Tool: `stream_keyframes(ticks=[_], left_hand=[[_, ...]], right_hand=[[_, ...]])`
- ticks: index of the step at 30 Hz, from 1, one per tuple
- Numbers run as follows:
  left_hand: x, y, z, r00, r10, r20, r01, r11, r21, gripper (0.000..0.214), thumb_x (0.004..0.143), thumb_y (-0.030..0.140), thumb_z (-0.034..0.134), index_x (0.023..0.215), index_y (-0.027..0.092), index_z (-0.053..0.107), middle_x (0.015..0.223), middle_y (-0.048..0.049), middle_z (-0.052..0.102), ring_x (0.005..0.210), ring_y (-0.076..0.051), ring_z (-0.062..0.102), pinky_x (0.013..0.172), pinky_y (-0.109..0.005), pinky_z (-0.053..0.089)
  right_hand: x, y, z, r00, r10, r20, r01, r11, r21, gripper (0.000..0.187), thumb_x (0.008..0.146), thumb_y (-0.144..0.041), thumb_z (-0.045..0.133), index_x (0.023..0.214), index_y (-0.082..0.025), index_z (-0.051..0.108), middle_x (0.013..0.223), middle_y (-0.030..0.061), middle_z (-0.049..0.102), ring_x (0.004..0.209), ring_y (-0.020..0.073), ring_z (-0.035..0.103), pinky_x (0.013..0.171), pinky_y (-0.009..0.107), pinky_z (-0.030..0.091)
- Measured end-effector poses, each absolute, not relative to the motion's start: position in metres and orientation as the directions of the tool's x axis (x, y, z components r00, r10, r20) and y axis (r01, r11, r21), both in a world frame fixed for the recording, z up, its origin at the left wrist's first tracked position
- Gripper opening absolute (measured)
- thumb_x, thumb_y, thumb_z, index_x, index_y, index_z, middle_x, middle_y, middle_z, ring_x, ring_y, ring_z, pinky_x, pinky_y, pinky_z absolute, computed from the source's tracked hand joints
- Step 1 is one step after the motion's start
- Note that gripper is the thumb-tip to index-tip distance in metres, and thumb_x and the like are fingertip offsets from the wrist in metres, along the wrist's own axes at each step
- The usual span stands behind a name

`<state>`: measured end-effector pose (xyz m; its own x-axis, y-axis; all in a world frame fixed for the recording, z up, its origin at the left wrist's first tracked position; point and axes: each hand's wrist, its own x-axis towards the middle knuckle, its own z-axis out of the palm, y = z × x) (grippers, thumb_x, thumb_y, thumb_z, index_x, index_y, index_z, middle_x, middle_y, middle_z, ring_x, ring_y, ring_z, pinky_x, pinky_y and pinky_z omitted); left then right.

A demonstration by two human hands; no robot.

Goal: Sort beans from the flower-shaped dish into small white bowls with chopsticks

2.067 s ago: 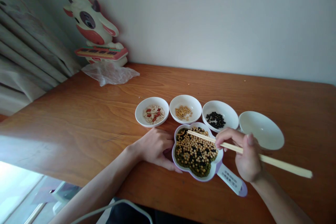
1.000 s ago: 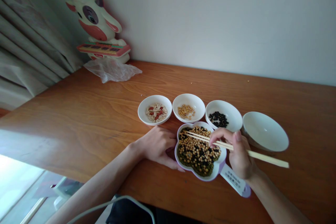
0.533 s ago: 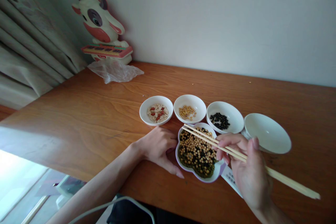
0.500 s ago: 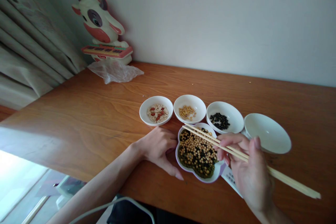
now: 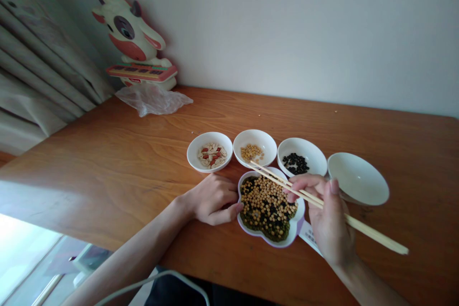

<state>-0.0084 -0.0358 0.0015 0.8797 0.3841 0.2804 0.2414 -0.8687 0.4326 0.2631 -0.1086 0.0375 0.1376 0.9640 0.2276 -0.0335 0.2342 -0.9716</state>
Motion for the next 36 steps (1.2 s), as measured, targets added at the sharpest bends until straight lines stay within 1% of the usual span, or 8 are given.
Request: stream_keyframes(ticks=[4,8,13,15,18,26,30,36], left_hand=[[-0.008,-0.036,0.002,0.877,0.383,0.289,0.242,-0.873,0.423,0.047,0.111,0.035,0.044,0.069,0.021,0.058,0.069,-0.007,0.067,0.06,-0.019,0.059,0.057,-0.037,0.041],[-0.007,-0.036,0.002,0.876,0.381,0.296,0.244,-0.879,0.41,0.048,0.113,0.034,0.042,0.07,0.021,0.058,0.068,-0.0065,0.066,0.06,-0.019,0.059,0.058,-0.037,0.041],[-0.006,-0.037,0.003,0.872,0.39,0.295,0.26,-0.881,0.395,0.05,0.114,0.033,0.038,0.07,0.021,0.057,0.068,-0.0068,0.066,0.06,-0.019,0.059,0.058,-0.037,0.04],[-0.006,-0.037,0.002,0.873,0.392,0.292,0.265,-0.882,0.39,0.05,0.114,0.031,0.037,0.07,0.02,0.057,0.069,-0.0069,0.066,0.06,-0.018,0.059,0.058,-0.036,0.039],[-0.006,-0.038,0.001,0.87,0.399,0.288,0.275,-0.88,0.388,0.05,0.114,0.031,0.036,0.07,0.02,0.057,0.069,-0.0069,0.066,0.059,-0.018,0.058,0.057,-0.036,0.038],[-0.007,-0.037,-0.003,0.868,0.427,0.255,0.309,-0.864,0.396,0.051,0.114,0.034,0.036,0.069,0.02,0.057,0.068,-0.0062,0.065,0.058,-0.017,0.056,0.058,-0.036,0.036],[-0.007,-0.037,-0.003,0.871,0.435,0.227,0.323,-0.857,0.4,0.052,0.115,0.035,0.036,0.068,0.02,0.054,0.069,-0.0057,0.065,0.059,-0.017,0.055,0.059,-0.036,0.035],[-0.007,-0.038,-0.003,0.873,0.443,0.202,0.34,-0.852,0.398,0.051,0.115,0.034,0.036,0.069,0.02,0.054,0.07,-0.005,0.065,0.06,-0.016,0.054,0.06,-0.036,0.034]], right_hand=[[0.267,-0.108,0.04,0.047,0.932,0.359,0.023,0.358,-0.933,0.059,0.114,-0.058,0.034,0.09,-0.027,0.078,0.077,0.0038,0.066,0.082,0.0219,0.066,0.083,0.037,0.055],[0.276,-0.108,0.036,0.024,0.887,0.461,0.112,0.456,-0.883,0.057,0.114,-0.057,0.034,0.093,-0.027,0.079,0.084,0.0065,0.07,0.088,0.0253,0.068,0.077,0.038,0.055],[0.293,-0.108,0.027,-0.133,0.812,0.569,0.286,0.581,-0.762,0.057,0.112,-0.053,0.035,0.091,-0.025,0.079,0.085,0.0087,0.076,0.075,0.0261,0.07,0.065,0.039,0.049],[0.296,-0.109,0.024,-0.175,0.808,0.563,0.336,0.586,-0.737,0.057,0.113,-0.052,0.032,0.089,-0.025,0.077,0.084,0.0081,0.076,0.073,0.0252,0.069,0.064,0.039,0.047],[0.295,-0.109,0.022,-0.154,0.839,0.522,0.358,0.54,-0.762,0.058,0.112,-0.053,0.03,0.088,-0.025,0.075,0.083,0.0073,0.075,0.068,0.0232,0.063,0.063,0.038,0.043],[0.29,-0.106,0.023,-0.094,0.928,0.362,0.289,0.373,-0.882,0.071,0.113,-0.061,0.018,0.087,-0.024,0.072,0.076,0.0042,0.066,0.065,0.02,0.057,0.058,0.036,0.038],[0.291,-0.106,0.023,-0.085,0.947,0.31,0.305,0.321,-0.896,0.07,0.114,-0.06,0.019,0.088,-0.024,0.073,0.077,0.0034,0.066,0.067,0.019,0.057,0.059,0.035,0.039],[0.288,-0.104,0.03,-0.087,0.947,0.31,0.354,0.32,-0.879,0.069,0.115,-0.06,0.022,0.087,-0.024,0.073,0.07,0.0019,0.064,0.062,0.0173,0.058,0.057,0.032,0.04]])
